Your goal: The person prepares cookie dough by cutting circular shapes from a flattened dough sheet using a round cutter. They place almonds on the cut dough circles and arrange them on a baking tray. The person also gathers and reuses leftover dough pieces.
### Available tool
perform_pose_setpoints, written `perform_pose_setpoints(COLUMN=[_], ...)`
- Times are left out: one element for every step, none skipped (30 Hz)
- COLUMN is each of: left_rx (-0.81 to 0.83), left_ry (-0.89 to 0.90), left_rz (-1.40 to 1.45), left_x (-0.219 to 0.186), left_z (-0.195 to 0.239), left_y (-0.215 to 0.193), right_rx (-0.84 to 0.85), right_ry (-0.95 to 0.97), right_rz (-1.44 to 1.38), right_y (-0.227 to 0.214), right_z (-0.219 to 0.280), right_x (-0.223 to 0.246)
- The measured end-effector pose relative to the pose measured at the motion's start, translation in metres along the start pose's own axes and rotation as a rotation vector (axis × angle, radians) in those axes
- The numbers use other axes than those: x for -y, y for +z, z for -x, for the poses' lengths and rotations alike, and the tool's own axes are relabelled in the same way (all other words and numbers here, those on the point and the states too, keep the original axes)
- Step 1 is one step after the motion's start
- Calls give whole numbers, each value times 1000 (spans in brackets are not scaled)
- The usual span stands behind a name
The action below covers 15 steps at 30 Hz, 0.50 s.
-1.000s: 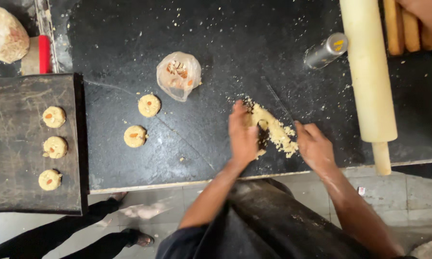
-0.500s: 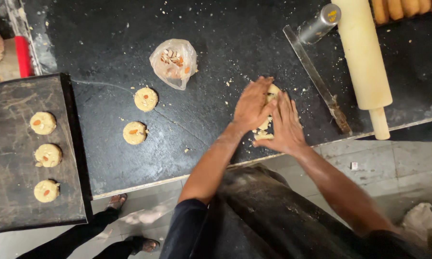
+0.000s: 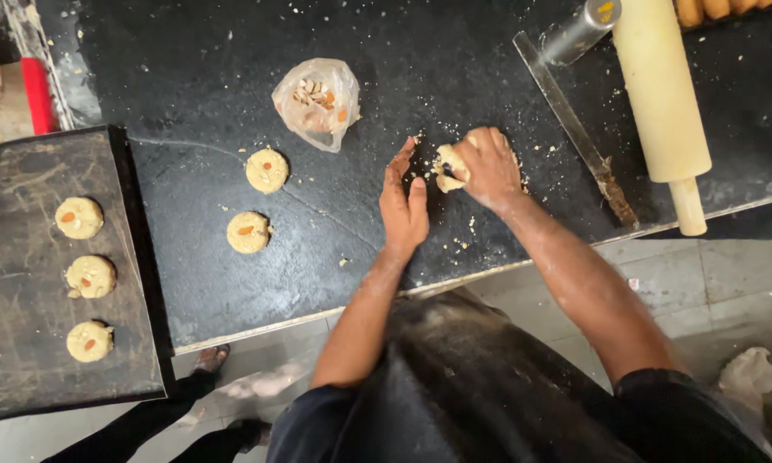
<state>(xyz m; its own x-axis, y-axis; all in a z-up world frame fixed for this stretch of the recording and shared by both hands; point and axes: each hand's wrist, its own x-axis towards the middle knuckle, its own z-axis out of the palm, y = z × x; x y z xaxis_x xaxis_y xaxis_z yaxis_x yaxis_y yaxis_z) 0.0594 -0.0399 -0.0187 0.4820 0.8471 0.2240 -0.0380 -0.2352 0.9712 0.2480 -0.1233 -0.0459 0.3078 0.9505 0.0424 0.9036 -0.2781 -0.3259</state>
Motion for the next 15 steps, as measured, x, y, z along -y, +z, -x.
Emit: perform_pose_setpoints(left_rx=[36,10,-20,-49,-57,-65,-77,-87,-94,-101,-101,-102,-99,-101,-106], left_ry=[-12,-18,-26,-34,-44,-54,-67,-75,-80,-85,-94,-103,-114,-109,-108], left_rz=[34,105,180,254,292,330,365,384,404,424,406,388,372,362,350], left_x=[6,11,16,20,24,28,31,34,35,36,35,35,35,34,33], left_z=[1,2,2,2,1,0,0,2,1,0,1,1,1,1,1], left_y=[-6,-11,-13,-15,-15,-14,-16,-18,-19,-20,-20,-19,-18,-16,-15], right_rx=[-12,-24,-32,-55,-77,-99,-32,35,97,53,10,-35,-68,-101,-130], right_ry=[11,21,30,52,74,96,50,5,-40,-90,-138,-186,-275,-364,-456], right_rz=[-8,-16,-22,-81,-141,-201,-221,-241,-261,-161,-61,38,27,16,1], right_y=[2,2,-3,-10,-20,-29,-41,-56,-66,-70,-73,-73,-68,-58,-47], right_z=[-4,-7,-8,-6,-2,1,6,11,12,12,11,8,4,-3,-11], right_x=[0,2,4,7,12,19,24,25,28,31,31,29,27,25,23])
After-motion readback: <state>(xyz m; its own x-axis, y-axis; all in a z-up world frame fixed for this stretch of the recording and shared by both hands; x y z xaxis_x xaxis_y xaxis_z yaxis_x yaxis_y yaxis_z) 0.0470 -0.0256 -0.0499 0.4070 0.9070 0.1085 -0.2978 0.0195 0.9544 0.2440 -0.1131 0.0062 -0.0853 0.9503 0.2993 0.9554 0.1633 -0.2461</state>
